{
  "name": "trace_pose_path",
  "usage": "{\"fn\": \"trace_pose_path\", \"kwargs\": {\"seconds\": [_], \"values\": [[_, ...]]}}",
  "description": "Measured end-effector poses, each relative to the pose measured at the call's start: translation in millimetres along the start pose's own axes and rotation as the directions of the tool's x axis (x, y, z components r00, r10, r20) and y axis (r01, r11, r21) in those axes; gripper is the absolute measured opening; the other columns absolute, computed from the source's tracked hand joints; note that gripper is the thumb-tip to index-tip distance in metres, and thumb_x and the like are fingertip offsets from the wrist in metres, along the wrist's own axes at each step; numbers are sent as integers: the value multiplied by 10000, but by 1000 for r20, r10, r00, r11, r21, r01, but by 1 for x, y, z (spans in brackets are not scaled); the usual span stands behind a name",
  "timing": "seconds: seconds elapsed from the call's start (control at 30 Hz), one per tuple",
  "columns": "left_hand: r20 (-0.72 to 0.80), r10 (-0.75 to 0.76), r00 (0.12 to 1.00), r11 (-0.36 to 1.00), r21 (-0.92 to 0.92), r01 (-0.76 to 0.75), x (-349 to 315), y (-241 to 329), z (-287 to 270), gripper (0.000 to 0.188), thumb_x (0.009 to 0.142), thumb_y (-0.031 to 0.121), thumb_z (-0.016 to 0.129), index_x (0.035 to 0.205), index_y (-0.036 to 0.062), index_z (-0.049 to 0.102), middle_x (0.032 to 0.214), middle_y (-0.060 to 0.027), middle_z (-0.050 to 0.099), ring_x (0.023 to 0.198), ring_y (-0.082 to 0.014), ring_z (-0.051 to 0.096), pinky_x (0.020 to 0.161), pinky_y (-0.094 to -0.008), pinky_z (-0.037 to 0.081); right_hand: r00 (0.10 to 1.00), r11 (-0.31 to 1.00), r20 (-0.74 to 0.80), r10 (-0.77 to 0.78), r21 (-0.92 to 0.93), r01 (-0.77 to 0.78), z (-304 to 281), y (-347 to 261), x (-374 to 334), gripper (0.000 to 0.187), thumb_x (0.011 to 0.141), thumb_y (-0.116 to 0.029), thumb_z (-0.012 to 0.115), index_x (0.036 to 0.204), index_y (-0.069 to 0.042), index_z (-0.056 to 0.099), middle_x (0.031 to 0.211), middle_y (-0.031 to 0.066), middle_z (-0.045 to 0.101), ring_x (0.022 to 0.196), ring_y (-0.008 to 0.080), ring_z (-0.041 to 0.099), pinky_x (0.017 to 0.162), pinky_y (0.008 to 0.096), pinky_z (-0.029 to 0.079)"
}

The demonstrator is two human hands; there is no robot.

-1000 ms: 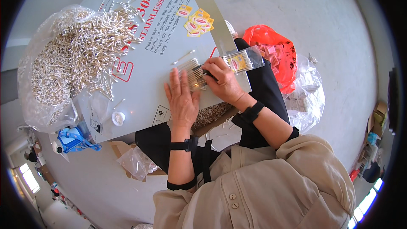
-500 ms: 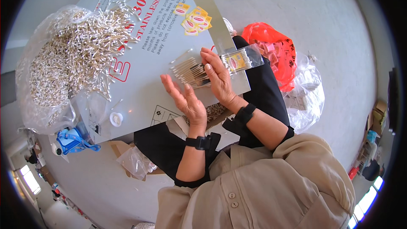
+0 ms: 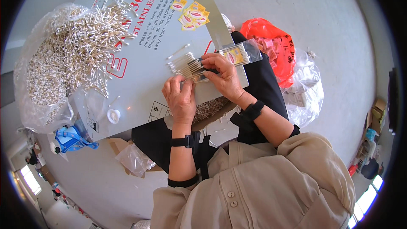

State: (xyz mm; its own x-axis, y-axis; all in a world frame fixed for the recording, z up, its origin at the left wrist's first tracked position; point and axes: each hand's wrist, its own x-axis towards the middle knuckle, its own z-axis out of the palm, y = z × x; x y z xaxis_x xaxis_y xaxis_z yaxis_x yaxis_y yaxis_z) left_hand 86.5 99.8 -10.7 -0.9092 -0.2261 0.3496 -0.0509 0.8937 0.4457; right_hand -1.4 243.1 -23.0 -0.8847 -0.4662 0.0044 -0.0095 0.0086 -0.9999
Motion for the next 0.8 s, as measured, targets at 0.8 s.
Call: {"fn": "trace_pose_path", "kwargs": {"seconds": [0.8], "values": [[-195,-231,953,897,-423,131,32,-19,24,451,1011,248,498,1386,11,422,1479,-180,388,1375,-371,349,1123,-486,285,964,982,-192,-186,-6,188,15,4,49,286,1034,-150,473,1248,14,566,1343,106,524,1158,165,537,1015,296,423]]}}
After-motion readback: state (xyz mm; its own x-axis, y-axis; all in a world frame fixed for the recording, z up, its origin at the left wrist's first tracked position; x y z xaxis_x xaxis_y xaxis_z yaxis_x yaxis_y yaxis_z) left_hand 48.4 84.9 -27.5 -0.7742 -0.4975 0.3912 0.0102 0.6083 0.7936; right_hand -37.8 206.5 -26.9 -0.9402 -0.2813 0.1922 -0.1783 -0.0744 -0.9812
